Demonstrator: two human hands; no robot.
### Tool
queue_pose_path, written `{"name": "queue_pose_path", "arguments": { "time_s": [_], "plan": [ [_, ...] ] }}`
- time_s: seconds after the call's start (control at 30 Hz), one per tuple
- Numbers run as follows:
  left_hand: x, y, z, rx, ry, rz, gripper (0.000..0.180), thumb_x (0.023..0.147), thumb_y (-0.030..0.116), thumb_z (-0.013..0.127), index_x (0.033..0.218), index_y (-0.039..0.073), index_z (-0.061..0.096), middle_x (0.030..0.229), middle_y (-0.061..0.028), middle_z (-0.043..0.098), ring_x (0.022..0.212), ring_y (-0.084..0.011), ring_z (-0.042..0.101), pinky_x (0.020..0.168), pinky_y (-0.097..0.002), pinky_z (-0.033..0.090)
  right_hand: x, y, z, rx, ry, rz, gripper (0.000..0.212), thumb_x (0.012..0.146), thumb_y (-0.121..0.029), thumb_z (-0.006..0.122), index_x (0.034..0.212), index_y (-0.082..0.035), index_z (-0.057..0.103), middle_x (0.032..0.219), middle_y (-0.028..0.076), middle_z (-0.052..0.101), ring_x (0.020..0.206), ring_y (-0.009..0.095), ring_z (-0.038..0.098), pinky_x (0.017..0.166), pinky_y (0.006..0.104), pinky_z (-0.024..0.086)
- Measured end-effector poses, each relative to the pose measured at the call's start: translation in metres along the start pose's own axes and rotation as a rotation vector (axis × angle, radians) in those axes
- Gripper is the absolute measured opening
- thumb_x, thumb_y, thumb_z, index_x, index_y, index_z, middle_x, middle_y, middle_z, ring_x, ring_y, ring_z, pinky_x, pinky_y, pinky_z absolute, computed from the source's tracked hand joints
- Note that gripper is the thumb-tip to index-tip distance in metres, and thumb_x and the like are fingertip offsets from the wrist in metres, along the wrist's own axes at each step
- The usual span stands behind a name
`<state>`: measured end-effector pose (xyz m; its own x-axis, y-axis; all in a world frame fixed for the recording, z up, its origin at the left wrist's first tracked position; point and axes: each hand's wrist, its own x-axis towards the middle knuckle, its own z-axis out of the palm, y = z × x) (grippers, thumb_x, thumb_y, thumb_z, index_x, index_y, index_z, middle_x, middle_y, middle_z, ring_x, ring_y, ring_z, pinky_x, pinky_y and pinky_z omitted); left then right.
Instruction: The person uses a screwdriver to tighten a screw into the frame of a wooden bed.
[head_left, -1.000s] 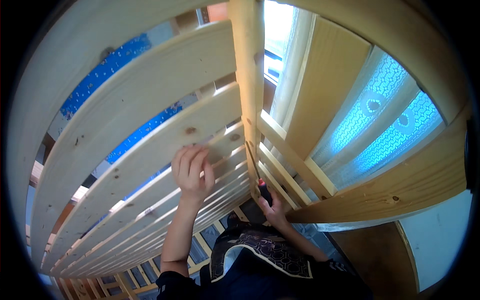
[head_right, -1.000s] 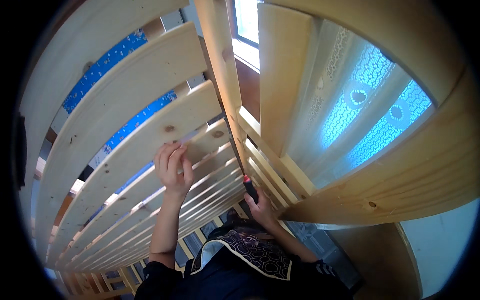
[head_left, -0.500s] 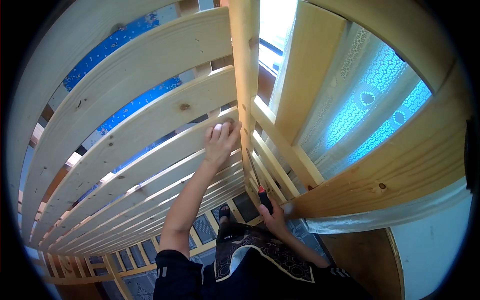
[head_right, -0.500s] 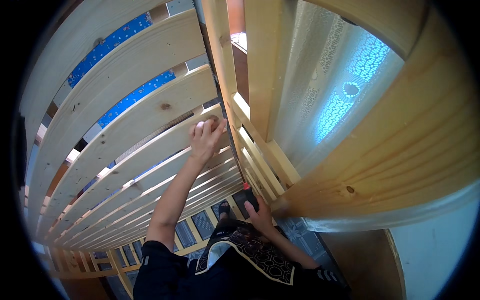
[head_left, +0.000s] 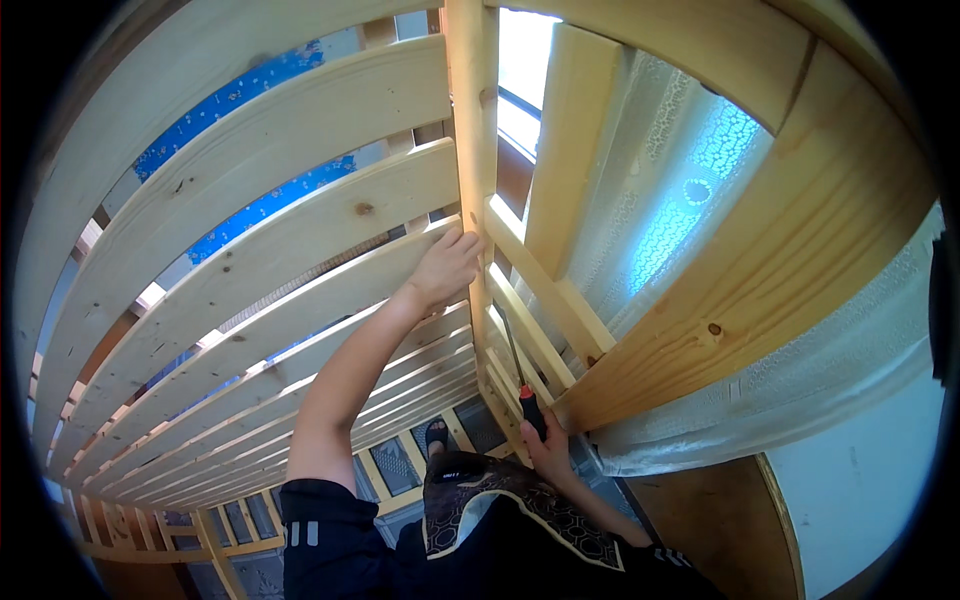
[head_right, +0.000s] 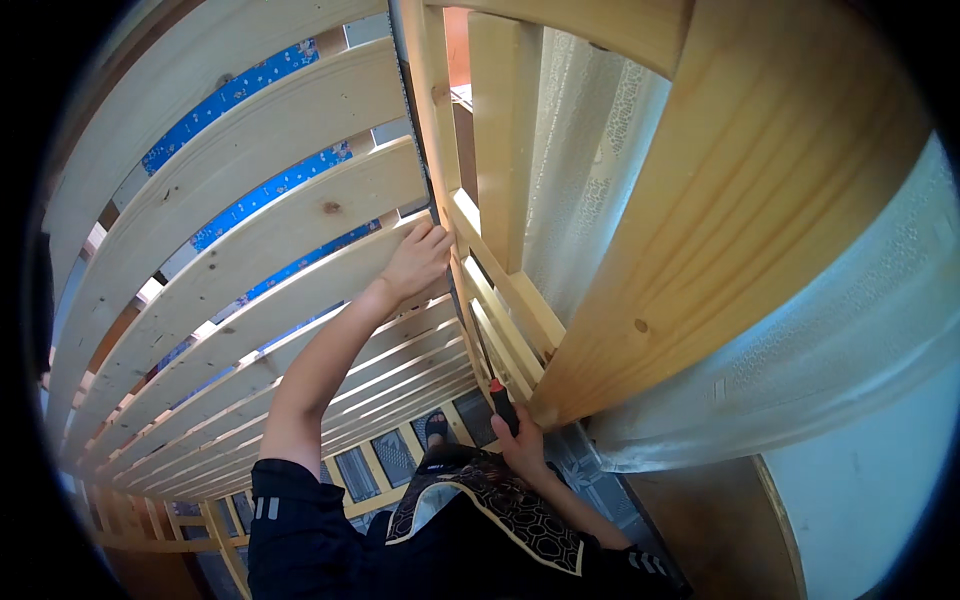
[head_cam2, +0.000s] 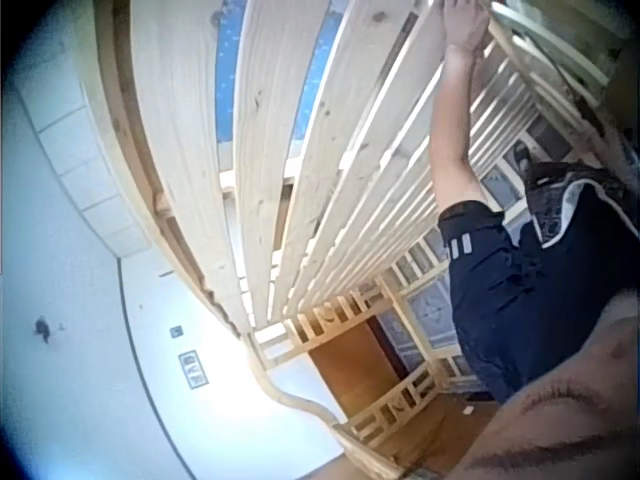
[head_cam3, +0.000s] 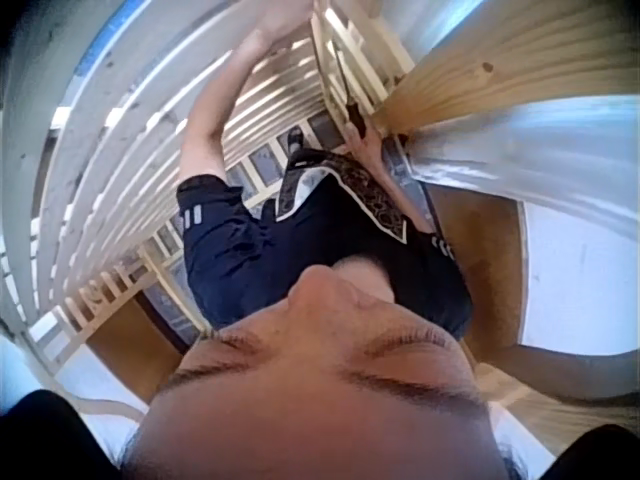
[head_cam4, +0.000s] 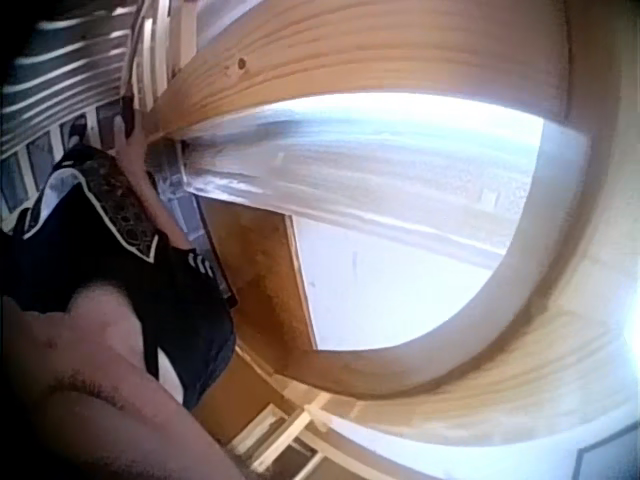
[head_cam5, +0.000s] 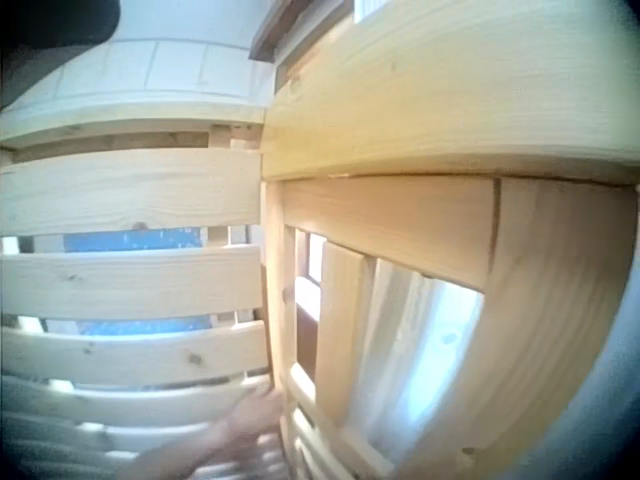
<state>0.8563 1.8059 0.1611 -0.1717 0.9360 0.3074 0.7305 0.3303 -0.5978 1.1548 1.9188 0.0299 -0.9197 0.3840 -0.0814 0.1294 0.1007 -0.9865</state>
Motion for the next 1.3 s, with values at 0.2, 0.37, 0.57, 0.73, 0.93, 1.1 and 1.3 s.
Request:
{"name": "queue_pose_path", "arguments": {
  "time_s": [0.2,0.37,0.57,0.73,0.93,1.1,1.3],
  "plan": [
    [-0.011,0.015,0.007,-0.147,0.19,-0.056,0.01,0.076,0.016,0.054,0.079,0.008,0.059,0.087,-0.0052,0.049,0.09,-0.0208,0.047,0.08,-0.0331,0.037,-0.005,0.006,-0.002,0.046,0.017,-0.041,0.028,0.086,-0.022,0.06,0.104,0.0,0.054,0.074,0.005,0.055,0.067,0.01,0.05,0.06,0.0256,0.042],
    [-0.014,0.041,-0.01,-0.426,0.319,-0.296,0.009,0.081,0.016,0.056,0.08,0.008,0.055,0.078,-0.0066,0.053,0.077,-0.0238,0.053,0.071,-0.0352,0.041,-0.009,0.013,-0.008,0.028,0.023,-0.012,0.026,0.086,-0.02,0.059,0.102,0.001,0.055,0.077,0.004,0.057,0.07,0.01,0.051,0.063,0.0245,0.043],
    [0.013,0.007,-0.033,-0.307,0.494,-0.657,0.009,0.082,0.016,0.057,0.078,0.008,0.055,0.068,-0.0065,0.055,0.058,-0.0256,0.056,0.055,-0.0348,0.045,-0.011,0.002,-0.001,0.089,-0.028,-0.007,0.027,0.086,-0.02,0.06,0.102,0.001,0.055,0.074,0.002,0.054,0.067,0.009,0.048,0.061,0.0231,0.041],
    [0.036,0.003,-0.036,0.1,0.015,-0.727,0.004,0.078,0.01,0.056,0.077,0.007,0.059,0.065,-0.0043,0.059,0.056,-0.0181,0.062,0.049,-0.0277,0.05,-0.015,0.003,0.0,0.069,-0.022,-0.07,0.028,0.086,-0.021,0.06,0.103,0.001,0.055,0.073,0.001,0.053,0.066,0.008,0.047,0.06,0.0231,0.04],
    [0.055,-0.003,-0.042,-0.262,-0.132,-0.82,0.014,0.076,0.009,0.053,0.077,0.006,0.066,0.075,-0.012,0.067,0.072,-0.0264,0.067,0.056,-0.0368,0.053,-0.017,0.008,-0.005,0.112,0.002,-0.044,0.027,0.086,-0.02,0.06,0.102,0.001,0.056,0.072,0.001,0.053,0.064,0.009,0.048,0.058,0.024,0.041],
    [0.05,-0.002,-0.032,-0.296,-0.058,-0.804,0.01,0.074,0.007,0.054,0.072,0.006,0.064,0.074,-0.0137,0.066,0.068,-0.0288,0.066,0.055,-0.0389,0.053,-0.022,0.012,-0.011,0.082,0.007,-0.078,0.027,0.086,-0.02,0.06,0.101,0.001,0.056,0.07,0.004,0.057,0.064,0.009,0.051,0.057,0.0257,0.042],
    [0.02,0.028,-0.038,-0.397,0.083,-0.759,0.008,0.074,0.01,0.058,0.071,0.003,0.06,0.067,-0.016,0.062,0.061,-0.0334,0.063,0.054,-0.0417,0.051,-0.037,-0.002,-0.027,-0.142,0.021,-0.136,0.031,0.082,-0.022,0.065,0.102,0.0,0.057,0.074,0.013,0.062,0.067,0.02,0.062,0.061,0.031,0.048]
  ]
}}
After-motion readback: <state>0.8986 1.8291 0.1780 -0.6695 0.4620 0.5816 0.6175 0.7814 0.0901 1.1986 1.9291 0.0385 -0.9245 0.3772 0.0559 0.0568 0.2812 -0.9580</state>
